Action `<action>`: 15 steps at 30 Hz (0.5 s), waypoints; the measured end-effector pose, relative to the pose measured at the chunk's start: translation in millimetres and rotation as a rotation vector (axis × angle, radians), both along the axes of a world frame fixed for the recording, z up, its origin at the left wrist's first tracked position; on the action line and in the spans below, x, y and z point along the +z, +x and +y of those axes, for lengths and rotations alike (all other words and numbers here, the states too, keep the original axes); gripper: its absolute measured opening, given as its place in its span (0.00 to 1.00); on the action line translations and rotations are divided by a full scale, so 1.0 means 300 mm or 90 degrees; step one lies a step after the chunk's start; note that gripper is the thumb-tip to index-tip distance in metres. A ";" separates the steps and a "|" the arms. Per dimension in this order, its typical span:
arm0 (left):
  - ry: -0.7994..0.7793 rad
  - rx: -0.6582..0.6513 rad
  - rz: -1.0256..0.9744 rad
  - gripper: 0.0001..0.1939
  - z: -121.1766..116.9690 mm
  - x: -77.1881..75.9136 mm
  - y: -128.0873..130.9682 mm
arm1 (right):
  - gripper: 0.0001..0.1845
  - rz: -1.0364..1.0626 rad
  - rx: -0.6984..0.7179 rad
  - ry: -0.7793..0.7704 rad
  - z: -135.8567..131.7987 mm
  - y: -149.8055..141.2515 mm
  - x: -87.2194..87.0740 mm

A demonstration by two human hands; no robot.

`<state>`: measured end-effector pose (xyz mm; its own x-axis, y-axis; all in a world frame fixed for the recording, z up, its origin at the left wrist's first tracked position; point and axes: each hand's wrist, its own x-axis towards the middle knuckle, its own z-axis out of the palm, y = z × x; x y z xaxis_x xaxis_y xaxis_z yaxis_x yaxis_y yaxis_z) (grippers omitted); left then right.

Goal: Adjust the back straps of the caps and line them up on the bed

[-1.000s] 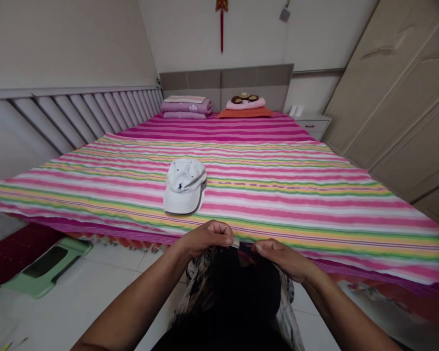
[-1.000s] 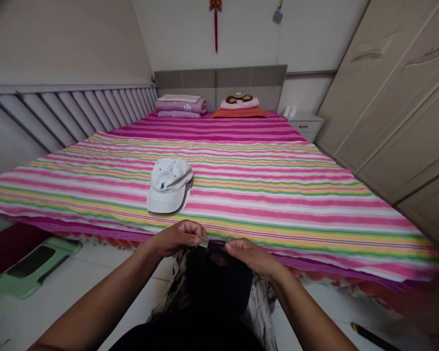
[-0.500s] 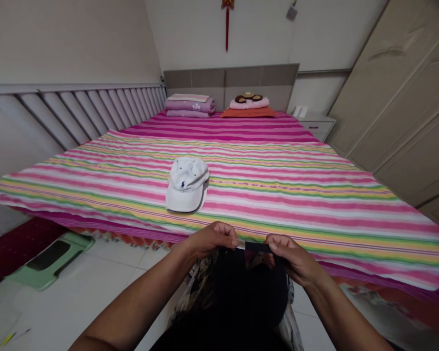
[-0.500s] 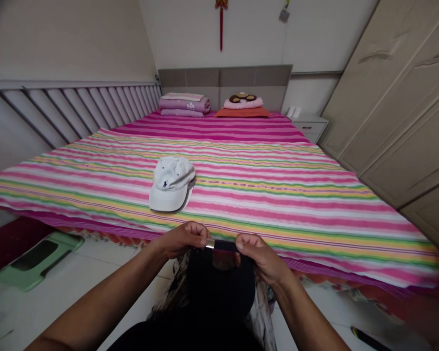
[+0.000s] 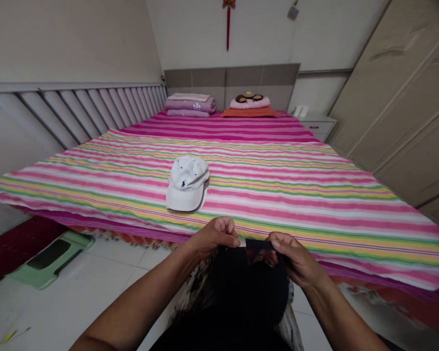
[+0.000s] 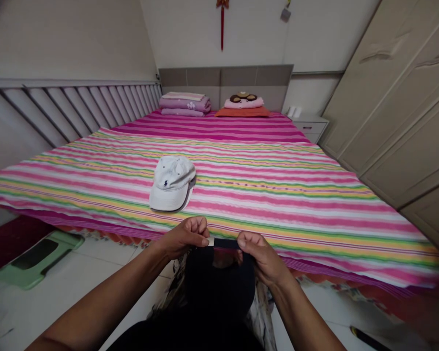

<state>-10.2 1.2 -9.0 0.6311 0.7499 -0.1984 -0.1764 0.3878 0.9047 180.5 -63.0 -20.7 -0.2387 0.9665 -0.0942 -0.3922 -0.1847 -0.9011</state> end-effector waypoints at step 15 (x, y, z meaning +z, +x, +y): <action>-0.063 -0.247 -0.025 0.18 0.108 -0.016 -0.071 | 0.13 0.103 -0.031 -0.008 0.060 0.029 0.207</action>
<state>-31.5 33.5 -13.6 0.8719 0.4332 -0.2283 -0.0331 0.5173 0.8552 189.2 -44.9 41.4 -0.2039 0.9764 -0.0712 -0.5406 -0.1730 -0.8233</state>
